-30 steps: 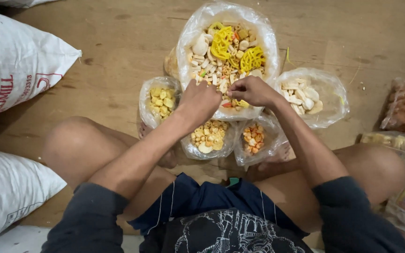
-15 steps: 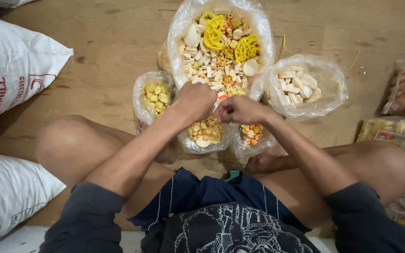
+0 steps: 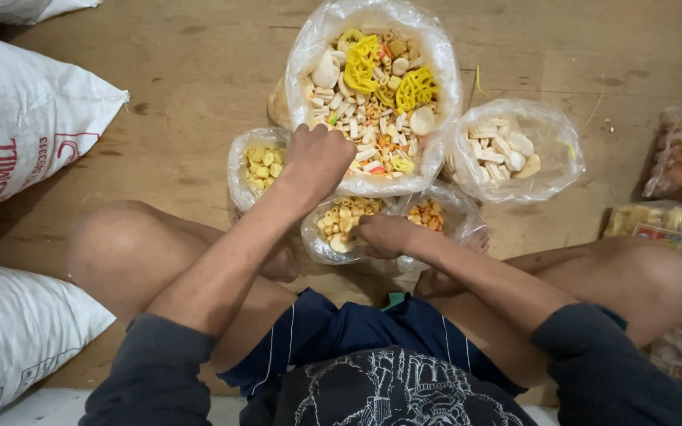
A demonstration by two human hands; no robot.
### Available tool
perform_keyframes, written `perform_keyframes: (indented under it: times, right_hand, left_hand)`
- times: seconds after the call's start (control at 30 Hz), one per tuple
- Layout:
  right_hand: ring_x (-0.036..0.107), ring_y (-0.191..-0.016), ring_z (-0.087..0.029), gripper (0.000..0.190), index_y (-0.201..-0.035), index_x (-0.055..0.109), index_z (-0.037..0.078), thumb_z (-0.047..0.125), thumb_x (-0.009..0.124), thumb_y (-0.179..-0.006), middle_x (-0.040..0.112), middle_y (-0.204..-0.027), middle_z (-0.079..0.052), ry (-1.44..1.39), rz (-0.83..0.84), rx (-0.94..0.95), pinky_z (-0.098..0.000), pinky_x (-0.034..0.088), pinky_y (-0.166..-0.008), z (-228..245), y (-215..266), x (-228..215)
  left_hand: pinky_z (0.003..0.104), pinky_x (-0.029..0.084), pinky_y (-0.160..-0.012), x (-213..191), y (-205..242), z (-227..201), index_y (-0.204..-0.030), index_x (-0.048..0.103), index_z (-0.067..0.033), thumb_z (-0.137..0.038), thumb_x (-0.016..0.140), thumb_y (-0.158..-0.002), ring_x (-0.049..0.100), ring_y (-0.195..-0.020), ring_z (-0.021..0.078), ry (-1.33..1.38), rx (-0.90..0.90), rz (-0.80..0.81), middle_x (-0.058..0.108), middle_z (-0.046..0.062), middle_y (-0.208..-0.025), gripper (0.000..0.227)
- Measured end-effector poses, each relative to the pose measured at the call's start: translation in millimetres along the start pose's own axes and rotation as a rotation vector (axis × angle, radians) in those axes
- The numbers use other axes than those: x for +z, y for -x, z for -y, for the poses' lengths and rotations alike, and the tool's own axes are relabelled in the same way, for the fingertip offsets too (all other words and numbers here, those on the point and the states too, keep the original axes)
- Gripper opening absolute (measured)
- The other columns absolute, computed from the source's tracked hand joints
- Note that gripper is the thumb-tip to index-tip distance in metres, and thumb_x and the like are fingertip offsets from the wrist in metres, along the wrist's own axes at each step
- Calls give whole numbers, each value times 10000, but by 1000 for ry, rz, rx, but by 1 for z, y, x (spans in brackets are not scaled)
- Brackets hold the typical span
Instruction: The person sits on the floor and sorts a mixed assortment of snacks from a large central plastic bag into several smaller plastic bags. They use both hands to pick out specific snack types and place them into the corresponding smaller bags.
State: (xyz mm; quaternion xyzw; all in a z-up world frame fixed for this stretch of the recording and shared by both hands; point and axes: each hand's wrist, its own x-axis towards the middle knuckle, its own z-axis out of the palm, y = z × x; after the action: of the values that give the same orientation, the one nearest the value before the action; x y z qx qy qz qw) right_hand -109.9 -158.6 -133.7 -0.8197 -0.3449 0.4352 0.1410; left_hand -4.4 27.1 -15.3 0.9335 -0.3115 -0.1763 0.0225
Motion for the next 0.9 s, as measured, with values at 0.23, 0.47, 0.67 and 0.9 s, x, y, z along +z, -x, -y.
perform_keyframes:
  times: [0.23, 0.47, 0.67, 0.9]
  right_hand:
    - [679, -1166, -402, 365, -1238, 709, 131, 256, 702, -895, 692, -1266, -202, -315, 101, 15, -530, 526, -1016, 37, 46, -123]
    - [692, -1121, -340, 308, -1258, 698, 104, 136, 674, -953, 708, -1215, -166, -463, -401, 264, -468, 530, -995, -10, 57, -178]
    - [728, -1034, -346, 372, -1229, 744, 163, 113, 739, -861, 722, -1174, -173, -253, -559, 280, -464, 580, -911, -70, 7, -128]
    - [698, -1124, -400, 383, -1254, 715, 172, 197, 725, -873, 694, -1211, -176, -23, -435, 255, -545, 593, -922, -84, -44, -78]
  left_hand:
    - [532, 510, -750, -2, 3, 4, -899, 802, -97, 5, 690, -812, 723, -888, 386, 4, -29, -29, 757, 147, -886, 175]
    - [539, 524, -729, -6, 4, 8, -931, 792, -77, 26, 687, -822, 722, -872, 398, 43, -33, -122, 737, 155, -882, 183]
    - [533, 526, -730, -3, 0, 9, -919, 783, -98, 13, 647, -847, 723, -867, 390, 50, -29, -140, 734, 138, -871, 190]
    - [532, 526, -743, -2, -1, 13, -932, 783, -95, 7, 637, -859, 724, -873, 383, 30, -26, -144, 731, 132, -866, 193]
